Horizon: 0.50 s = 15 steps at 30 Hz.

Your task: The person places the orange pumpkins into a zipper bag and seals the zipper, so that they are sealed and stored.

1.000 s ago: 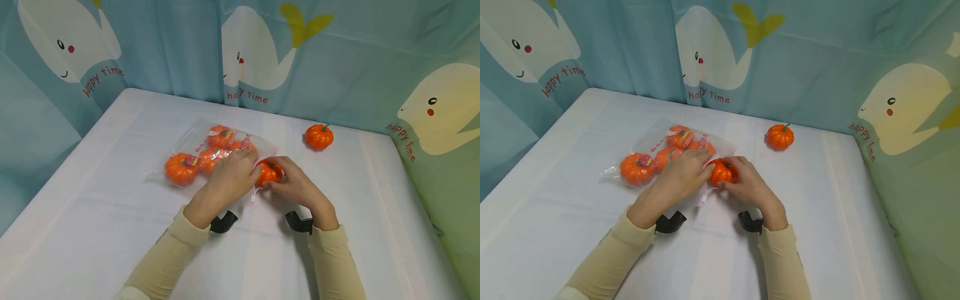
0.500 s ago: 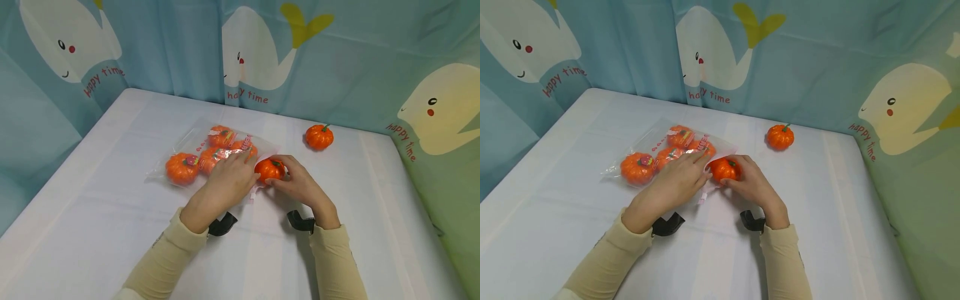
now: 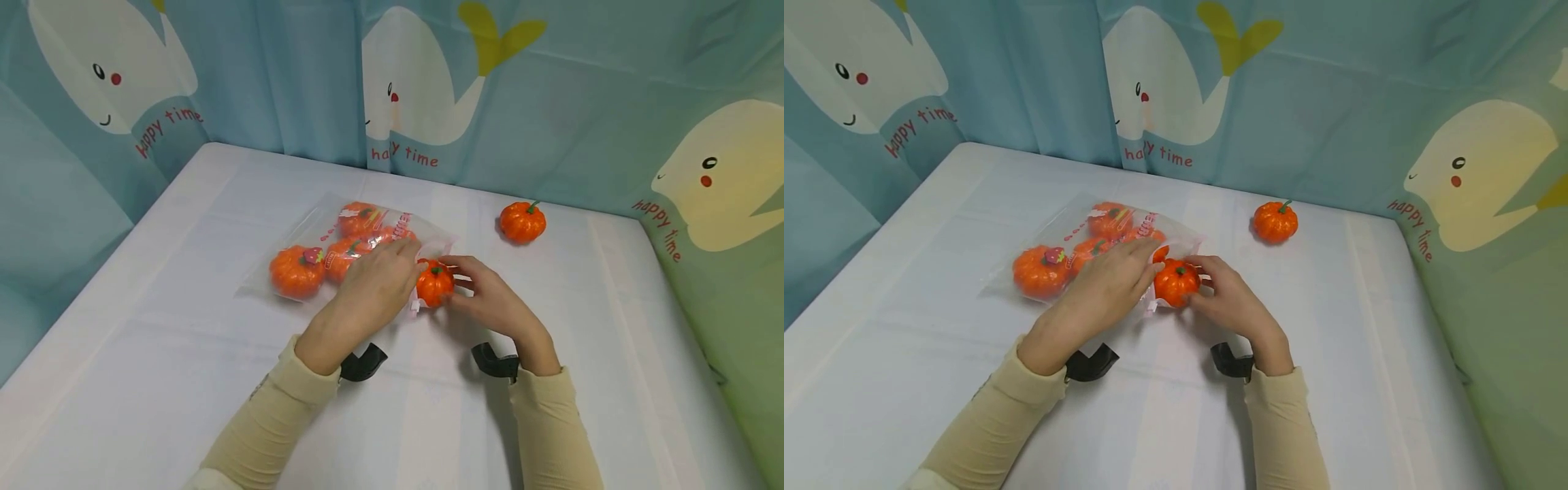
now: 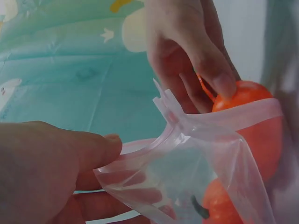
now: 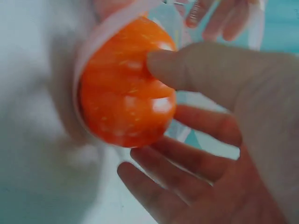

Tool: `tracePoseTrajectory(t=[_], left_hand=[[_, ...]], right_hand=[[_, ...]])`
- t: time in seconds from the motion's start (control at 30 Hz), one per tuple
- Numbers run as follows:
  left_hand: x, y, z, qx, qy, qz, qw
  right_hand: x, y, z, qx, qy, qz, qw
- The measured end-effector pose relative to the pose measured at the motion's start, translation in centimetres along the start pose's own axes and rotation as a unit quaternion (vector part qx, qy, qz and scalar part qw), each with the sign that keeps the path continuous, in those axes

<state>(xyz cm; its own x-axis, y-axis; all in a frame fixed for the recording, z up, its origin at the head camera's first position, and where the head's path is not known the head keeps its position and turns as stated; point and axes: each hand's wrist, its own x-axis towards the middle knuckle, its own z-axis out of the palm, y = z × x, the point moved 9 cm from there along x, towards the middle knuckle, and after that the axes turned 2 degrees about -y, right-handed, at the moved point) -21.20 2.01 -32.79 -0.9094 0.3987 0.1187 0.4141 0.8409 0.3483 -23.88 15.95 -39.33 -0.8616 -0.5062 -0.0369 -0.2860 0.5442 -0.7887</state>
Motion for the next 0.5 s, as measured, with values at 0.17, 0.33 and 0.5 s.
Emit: tracePoseTrajectory(t=[0.17, 0.33, 0.5], left_hand=[[-0.1, 0.1, -0.1, -0.006, 0.011, 0.003, 0.9999], [-0.1, 0.3, 0.1, -0.017, 0.003, 0.006, 0.9998], [-0.2, 0.4, 0.1, -0.025, 0.003, 0.012, 0.9996]], right_hand=[[0.5, 0.3, -0.2, -0.041, 0.052, 0.028, 0.9974], [0.9, -0.4, 0.2, -0.072, 0.106, 0.019, 0.9916], [1.2, -1.0, 0.7, -0.104, 0.136, 0.001, 0.9853]])
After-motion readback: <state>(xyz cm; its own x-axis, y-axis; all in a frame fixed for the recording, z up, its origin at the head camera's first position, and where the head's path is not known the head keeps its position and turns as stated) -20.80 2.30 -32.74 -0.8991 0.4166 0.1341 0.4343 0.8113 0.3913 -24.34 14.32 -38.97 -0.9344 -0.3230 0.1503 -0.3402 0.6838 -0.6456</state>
